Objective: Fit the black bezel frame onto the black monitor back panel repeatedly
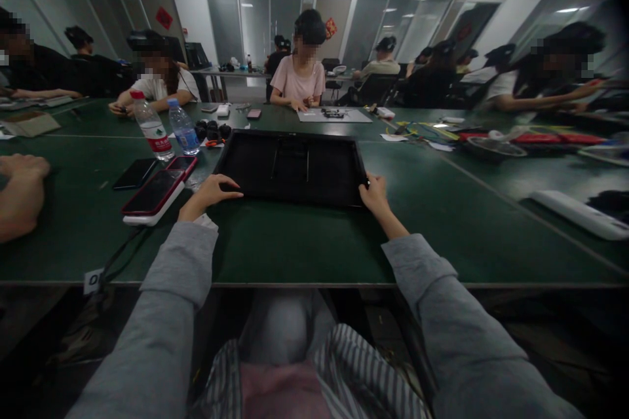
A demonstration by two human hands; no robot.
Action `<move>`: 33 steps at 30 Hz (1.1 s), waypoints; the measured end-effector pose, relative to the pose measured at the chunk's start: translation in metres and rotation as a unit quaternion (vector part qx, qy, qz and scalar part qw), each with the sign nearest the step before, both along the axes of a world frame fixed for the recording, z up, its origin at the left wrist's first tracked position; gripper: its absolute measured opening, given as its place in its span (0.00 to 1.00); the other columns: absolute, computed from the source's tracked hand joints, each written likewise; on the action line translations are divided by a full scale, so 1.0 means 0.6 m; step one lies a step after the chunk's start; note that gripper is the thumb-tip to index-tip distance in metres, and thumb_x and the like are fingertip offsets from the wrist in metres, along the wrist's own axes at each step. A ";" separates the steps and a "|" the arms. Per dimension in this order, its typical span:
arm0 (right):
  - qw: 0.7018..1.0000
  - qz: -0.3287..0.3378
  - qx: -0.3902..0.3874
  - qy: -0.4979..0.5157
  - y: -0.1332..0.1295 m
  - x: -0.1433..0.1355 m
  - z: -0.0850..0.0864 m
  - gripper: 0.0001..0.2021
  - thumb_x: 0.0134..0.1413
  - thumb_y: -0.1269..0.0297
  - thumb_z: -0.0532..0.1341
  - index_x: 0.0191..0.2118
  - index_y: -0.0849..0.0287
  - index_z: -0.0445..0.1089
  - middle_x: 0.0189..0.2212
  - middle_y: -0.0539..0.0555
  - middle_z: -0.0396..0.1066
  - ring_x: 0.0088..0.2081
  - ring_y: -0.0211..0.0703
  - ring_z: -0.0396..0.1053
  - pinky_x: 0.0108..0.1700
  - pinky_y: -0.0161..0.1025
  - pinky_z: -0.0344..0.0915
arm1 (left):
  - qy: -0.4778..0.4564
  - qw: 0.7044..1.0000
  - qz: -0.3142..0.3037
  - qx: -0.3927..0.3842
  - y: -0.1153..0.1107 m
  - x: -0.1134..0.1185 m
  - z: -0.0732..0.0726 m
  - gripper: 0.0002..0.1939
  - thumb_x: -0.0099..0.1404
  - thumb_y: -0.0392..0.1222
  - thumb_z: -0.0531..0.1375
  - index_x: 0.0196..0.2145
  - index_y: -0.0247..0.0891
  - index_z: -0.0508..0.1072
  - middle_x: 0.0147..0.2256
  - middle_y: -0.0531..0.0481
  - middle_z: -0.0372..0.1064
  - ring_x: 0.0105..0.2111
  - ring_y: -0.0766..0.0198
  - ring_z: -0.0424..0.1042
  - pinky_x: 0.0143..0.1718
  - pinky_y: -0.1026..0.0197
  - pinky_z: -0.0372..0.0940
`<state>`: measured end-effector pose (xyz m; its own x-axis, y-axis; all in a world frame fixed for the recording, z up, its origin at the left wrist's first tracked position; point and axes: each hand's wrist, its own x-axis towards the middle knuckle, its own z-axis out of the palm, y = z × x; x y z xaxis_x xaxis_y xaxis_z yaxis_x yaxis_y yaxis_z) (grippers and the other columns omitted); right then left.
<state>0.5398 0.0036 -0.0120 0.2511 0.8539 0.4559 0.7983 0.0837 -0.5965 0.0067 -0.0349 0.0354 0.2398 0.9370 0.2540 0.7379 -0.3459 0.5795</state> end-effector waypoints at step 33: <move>1.000 0.014 -0.020 -0.004 -0.020 -0.015 0.013 0.31 0.61 0.66 0.51 0.67 0.73 0.68 0.61 0.73 0.71 0.64 0.61 0.69 0.68 0.59 0.64 | 0.004 0.952 0.305 -0.001 0.020 -0.014 -0.035 0.24 0.73 0.46 0.58 0.60 0.30 0.77 0.57 0.32 0.77 0.56 0.46 0.77 0.59 0.51 0.68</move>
